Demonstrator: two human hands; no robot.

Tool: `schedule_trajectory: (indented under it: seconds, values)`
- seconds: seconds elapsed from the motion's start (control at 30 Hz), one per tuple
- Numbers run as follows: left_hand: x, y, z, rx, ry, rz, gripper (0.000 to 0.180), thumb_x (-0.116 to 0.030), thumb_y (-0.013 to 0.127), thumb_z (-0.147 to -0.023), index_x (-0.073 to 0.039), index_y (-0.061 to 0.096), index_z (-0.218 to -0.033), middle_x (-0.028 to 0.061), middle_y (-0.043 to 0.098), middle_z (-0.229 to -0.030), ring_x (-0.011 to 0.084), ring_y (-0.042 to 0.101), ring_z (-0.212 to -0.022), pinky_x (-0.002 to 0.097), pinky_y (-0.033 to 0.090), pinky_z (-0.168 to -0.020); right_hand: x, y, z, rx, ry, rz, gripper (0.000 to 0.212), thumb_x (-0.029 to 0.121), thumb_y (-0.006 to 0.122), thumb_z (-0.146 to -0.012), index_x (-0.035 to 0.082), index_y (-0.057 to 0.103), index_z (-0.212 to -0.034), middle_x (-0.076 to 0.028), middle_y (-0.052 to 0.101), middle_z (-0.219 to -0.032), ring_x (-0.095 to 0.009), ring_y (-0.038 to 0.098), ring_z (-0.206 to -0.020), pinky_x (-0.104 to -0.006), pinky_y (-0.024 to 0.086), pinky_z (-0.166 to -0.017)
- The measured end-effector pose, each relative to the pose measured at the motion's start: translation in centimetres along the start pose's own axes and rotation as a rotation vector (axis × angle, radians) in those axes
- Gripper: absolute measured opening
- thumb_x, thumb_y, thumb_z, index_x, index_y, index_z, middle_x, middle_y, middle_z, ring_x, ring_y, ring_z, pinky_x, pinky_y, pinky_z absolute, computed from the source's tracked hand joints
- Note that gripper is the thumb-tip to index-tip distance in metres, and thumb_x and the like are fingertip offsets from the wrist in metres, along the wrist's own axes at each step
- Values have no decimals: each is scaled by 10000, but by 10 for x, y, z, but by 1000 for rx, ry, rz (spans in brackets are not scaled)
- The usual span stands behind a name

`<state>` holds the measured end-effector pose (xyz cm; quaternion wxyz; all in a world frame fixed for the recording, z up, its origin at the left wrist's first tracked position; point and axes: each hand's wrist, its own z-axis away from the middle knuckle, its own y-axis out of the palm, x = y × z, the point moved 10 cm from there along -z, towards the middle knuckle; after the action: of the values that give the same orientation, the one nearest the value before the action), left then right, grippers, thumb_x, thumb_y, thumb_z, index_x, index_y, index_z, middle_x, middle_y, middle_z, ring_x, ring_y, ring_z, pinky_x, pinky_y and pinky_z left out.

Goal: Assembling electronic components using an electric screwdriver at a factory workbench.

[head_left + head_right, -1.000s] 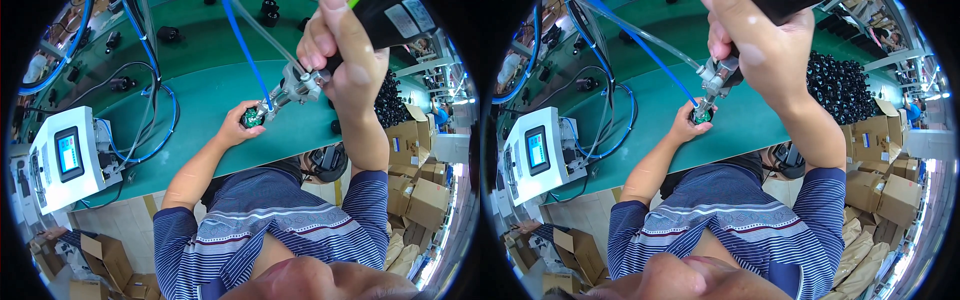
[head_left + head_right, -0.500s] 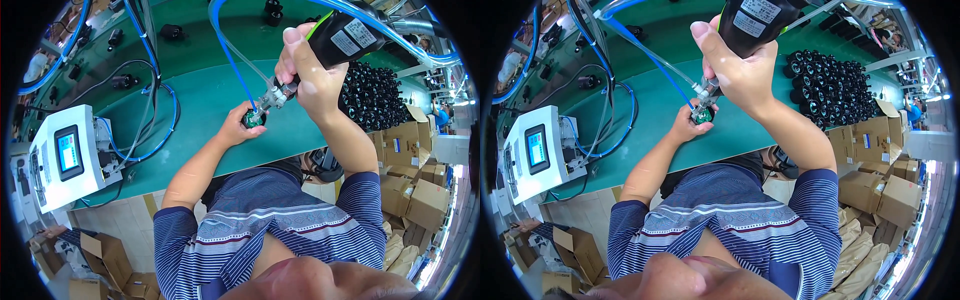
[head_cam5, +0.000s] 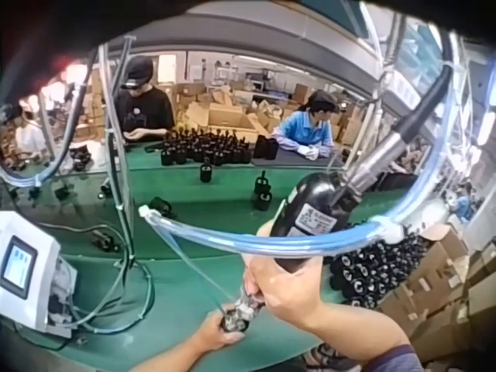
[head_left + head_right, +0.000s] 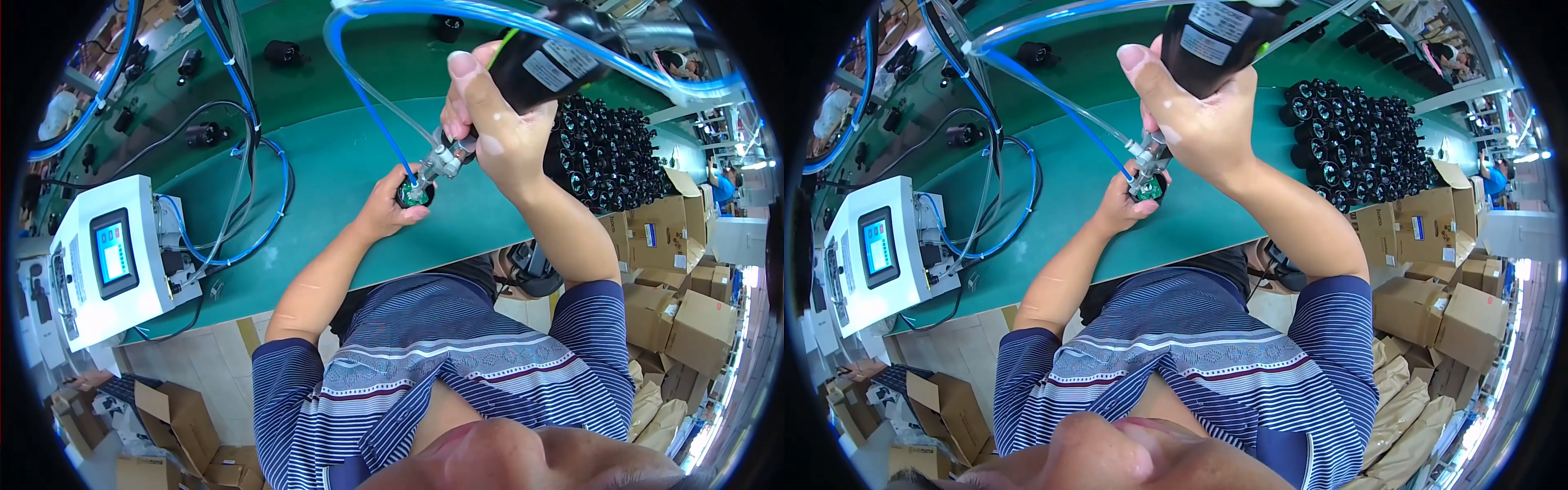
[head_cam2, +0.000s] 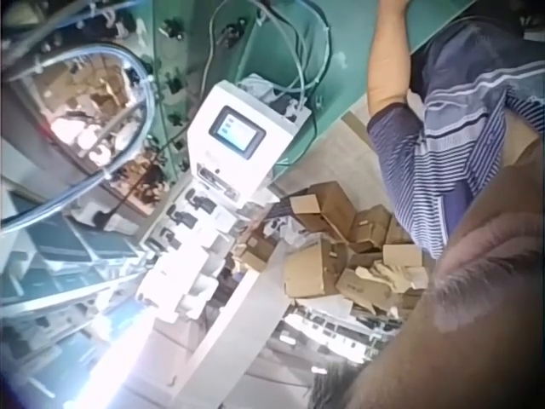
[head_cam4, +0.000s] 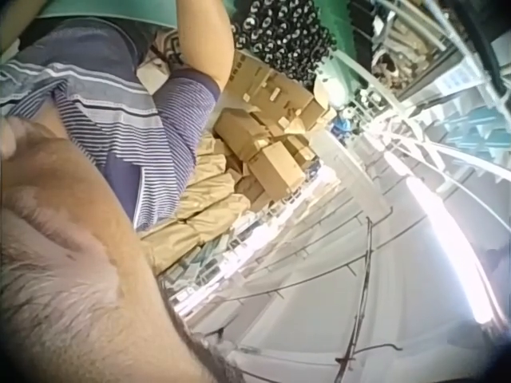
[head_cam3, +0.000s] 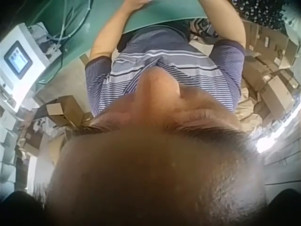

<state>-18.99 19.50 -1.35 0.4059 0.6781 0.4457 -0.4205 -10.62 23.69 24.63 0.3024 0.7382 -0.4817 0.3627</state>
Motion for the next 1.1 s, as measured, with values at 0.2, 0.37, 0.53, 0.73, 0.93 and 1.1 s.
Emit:
schedule_trajectory:
  seconds: [0.2,0.37,0.53,0.73,0.93,1.1]
  values:
    - [-5,-1,0,-99,138,-143,628,-152,861,-733,-52,596,-1293,80,715,-1074,230,654,-882,337,522,-839,36,-3,-22,-103,38,-121,98,110,646,-1009,48,574,-984,1,499,-584,-107,450,-407,-239,419,-404]
    - [0,-4,1,-71,158,-132,607,-124,853,-730,-51,608,-1281,72,712,-1078,227,653,-874,327,521,-837,30,7,-21,-35,59,-132,92,103,646,-1007,48,576,-983,2,505,-587,-103,442,-407,-237,421,-405]
    - [-1,8,-3,35,55,-93,592,-113,852,-731,-48,613,-1269,71,710,-1092,221,649,-871,321,520,-837,9,3,-3,-76,66,-27,72,47,676,-982,39,605,-975,-21,516,-589,-112,471,-451,-256,435,-452]
    - [-9,7,-4,13,92,-91,579,-109,850,-736,-46,615,-1261,68,713,-1087,215,648,-864,314,521,-832,3,1,2,-8,-18,16,76,44,678,-978,38,603,-979,-18,521,-590,-114,475,-450,-258,443,-455]
    - [-2,7,-1,6,30,2,595,-129,869,-739,-47,615,-1270,76,704,-1113,223,643,-893,330,517,-855,3,1,3,-4,-14,1,73,41,676,-974,39,605,-991,-22,523,-591,-117,477,-450,-265,446,-455]
    - [-5,3,-2,-22,35,-33,616,-142,888,-727,-52,616,-1272,89,689,-1150,244,638,-955,354,508,-895,25,2,-12,-14,46,30,65,49,660,-981,35,620,-1030,-31,525,-596,-123,483,-456,-268,445,-462]
